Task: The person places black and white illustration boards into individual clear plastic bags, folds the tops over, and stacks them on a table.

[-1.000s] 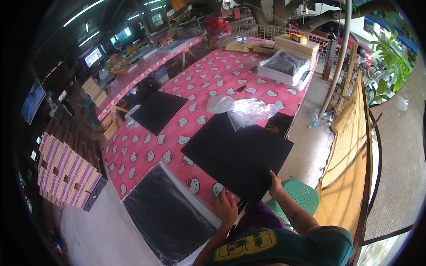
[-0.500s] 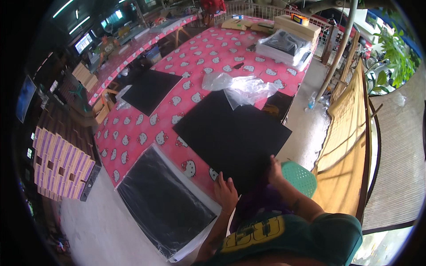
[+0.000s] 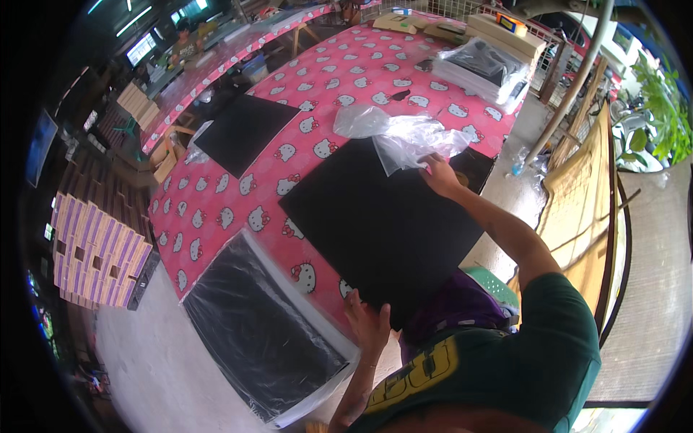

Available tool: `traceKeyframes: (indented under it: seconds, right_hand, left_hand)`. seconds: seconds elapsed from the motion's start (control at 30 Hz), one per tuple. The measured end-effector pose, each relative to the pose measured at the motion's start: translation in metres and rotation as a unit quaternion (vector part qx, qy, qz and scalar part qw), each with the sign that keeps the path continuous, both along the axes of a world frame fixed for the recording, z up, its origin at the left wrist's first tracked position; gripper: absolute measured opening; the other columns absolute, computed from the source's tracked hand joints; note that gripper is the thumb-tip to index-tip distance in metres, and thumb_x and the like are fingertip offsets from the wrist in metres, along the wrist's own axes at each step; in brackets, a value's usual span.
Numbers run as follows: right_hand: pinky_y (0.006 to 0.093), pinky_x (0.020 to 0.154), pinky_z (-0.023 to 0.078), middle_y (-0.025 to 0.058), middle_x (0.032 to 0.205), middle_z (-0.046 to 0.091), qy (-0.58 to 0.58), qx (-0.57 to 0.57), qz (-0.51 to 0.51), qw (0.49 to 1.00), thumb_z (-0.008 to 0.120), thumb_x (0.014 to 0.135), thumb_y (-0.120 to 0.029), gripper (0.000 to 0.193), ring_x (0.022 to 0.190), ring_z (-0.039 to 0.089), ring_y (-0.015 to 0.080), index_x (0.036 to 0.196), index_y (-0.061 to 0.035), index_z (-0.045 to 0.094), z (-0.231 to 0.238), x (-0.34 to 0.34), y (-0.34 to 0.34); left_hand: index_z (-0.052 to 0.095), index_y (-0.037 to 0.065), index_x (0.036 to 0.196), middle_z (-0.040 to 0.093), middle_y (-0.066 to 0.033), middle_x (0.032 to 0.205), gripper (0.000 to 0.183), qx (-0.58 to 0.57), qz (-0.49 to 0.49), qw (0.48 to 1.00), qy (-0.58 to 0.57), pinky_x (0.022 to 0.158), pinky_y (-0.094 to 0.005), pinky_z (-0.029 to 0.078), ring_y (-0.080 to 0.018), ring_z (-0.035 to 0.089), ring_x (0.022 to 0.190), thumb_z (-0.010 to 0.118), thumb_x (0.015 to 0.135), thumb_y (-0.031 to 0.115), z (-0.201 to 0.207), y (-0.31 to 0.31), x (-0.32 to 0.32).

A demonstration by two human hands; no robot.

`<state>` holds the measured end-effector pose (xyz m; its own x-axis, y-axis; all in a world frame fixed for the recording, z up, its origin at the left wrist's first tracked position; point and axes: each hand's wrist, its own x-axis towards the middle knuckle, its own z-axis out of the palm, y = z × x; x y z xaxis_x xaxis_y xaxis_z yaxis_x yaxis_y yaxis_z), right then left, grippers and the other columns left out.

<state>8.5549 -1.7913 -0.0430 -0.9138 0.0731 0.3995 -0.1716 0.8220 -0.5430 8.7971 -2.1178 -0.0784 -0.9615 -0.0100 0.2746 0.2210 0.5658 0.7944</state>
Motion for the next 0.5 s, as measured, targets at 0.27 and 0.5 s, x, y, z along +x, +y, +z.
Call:
traceKeyframes:
  seconds: [0.27,0.5]
  right_hand:
    - [0.0378,0.080,0.049,0.0161,0.100,0.064,-0.061,0.018,0.132,0.989,0.050,0.076,-0.003,0.021,0.091,0.062,0.0339,0.089,-0.0063,0.066,-0.043,-0.165,0.040]
    - [0.0618,0.107,0.008,0.0331,0.147,-0.002,-0.350,0.216,0.079,0.908,0.079,0.047,-0.063,0.131,0.138,-0.003,0.0468,0.148,-0.0234,0.005,-0.030,-0.197,0.062]
  left_hand:
    - [0.034,-0.002,0.135,0.043,-0.0197,0.122,0.080,0.036,0.054,0.998,0.009,0.077,-0.0354,0.043,-0.0255,0.051,0.089,0.066,0.079,0.046,-0.012,0.007,0.002]
    - [0.035,-0.002,0.135,0.046,-0.0129,0.111,0.082,0.040,0.110,0.993,0.018,0.075,-0.0322,0.042,-0.0195,0.050,0.084,0.066,0.079,0.048,-0.014,0.010,0.005]
